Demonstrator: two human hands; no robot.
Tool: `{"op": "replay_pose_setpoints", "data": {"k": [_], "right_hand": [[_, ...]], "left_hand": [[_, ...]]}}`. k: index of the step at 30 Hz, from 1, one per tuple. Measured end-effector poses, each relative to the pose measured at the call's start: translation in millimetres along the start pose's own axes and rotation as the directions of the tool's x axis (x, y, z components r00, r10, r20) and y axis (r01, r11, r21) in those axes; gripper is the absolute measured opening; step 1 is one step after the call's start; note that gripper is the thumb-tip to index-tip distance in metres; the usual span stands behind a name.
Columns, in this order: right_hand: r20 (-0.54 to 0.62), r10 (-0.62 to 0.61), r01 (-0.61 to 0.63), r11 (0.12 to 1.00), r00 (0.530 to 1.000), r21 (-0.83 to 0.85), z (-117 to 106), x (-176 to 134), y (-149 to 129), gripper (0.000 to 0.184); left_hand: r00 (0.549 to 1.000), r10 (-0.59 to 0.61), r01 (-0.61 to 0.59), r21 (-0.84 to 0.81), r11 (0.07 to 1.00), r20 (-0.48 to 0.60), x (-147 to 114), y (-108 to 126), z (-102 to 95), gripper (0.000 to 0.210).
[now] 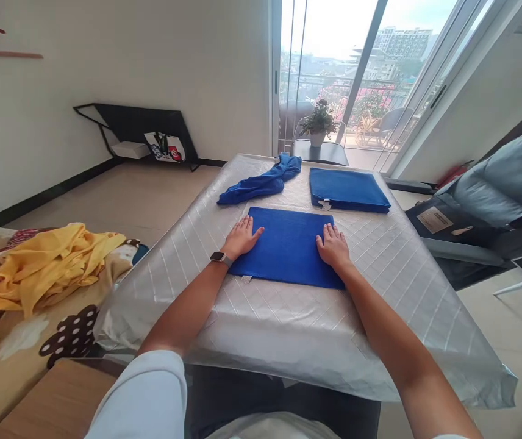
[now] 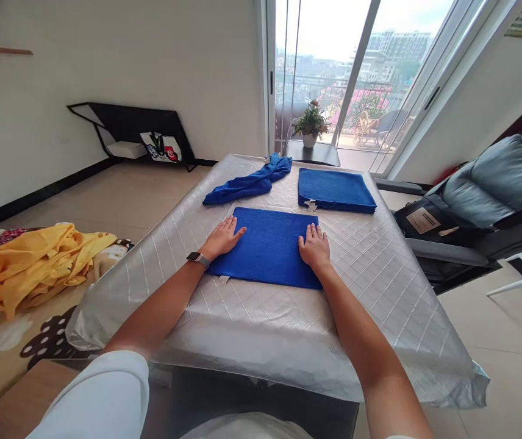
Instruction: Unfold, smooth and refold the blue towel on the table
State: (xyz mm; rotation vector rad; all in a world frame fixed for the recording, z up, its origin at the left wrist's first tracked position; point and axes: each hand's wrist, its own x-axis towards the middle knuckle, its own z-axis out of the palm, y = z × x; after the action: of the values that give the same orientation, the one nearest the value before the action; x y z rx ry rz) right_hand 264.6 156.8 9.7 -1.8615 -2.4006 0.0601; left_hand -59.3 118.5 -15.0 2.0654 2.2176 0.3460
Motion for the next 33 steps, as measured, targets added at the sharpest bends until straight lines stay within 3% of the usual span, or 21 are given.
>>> {"op": "replay_pose_setpoints", "data": {"k": [3,8,12,16,18,20,23,25,28,30,33], "right_hand": [[-0.022,-0.03,0.029,0.998,0.999,-0.061,-9.1,-7.8,-2.5,0.067],[0.099,-0.019,0.024,0.999,0.995,-0.042,-21.4,-52.4,-0.1,0.071],[0.131,-0.029,0.027,0.999,0.991,0.019,-13.6,-94.3,-0.6,0.075],[0.179,-0.007,-0.002,0.999,0.984,0.05,-4.4,-106.9,-2.1,0.074],[0.184,-0.012,0.0,0.998,0.983,0.065,-3.8,-105.5,-2.4,0.074],[0.186,-0.02,0.007,0.997,0.982,0.072,-4.6,-103.9,-2.2,0.075],[0.184,-0.032,0.021,0.998,0.982,0.064,-5.5,-104.3,-1.1,0.074],[0.19,-0.045,0.037,0.998,0.981,0.047,-5.6,-106.1,0.1,0.072],[0.208,-0.063,0.059,0.998,0.976,0.023,-6.1,-109.1,2.8,0.07],[0.212,-0.075,0.073,0.997,0.974,0.016,-7.0,-110.8,4.7,0.069],[0.206,-0.093,0.087,0.996,0.974,0.034,-8.2,-112.7,6.8,0.072]], "left_hand": [[1.0,-0.008,0.007,0.028,1.0,0.006,-2.8,1.6,-1.5,0.093],[1.0,0.008,-0.008,0.067,0.998,0.007,-7.0,1.5,-4.9,0.093],[0.999,0.044,-0.041,0.088,0.995,-0.026,-9.2,1.1,-11.9,0.091],[0.989,0.121,-0.116,0.06,0.991,-0.086,-15.0,16.8,-18.7,0.085],[0.98,0.193,-0.194,-0.004,0.981,-0.054,-21.7,36.7,-20.3,0.081],[0.942,0.335,-0.332,-0.095,0.939,0.026,-31.9,65.6,-19.8,0.079],[0.806,0.573,-0.543,-0.202,0.815,0.145,-50.6,120.1,-13.1,0.08],[0.734,0.651,-0.615,-0.216,0.758,0.193,-60.3,155.6,-5.1,0.081],[0.738,0.642,-0.614,-0.186,0.767,0.21,-66.3,188.2,6.5,0.081],[0.752,0.617,-0.59,-0.179,0.787,0.235,-67.3,187.1,8.9,0.08],[0.765,0.58,-0.556,-0.168,0.814,0.28,-74.3,149.8,2.8,0.076]]}}
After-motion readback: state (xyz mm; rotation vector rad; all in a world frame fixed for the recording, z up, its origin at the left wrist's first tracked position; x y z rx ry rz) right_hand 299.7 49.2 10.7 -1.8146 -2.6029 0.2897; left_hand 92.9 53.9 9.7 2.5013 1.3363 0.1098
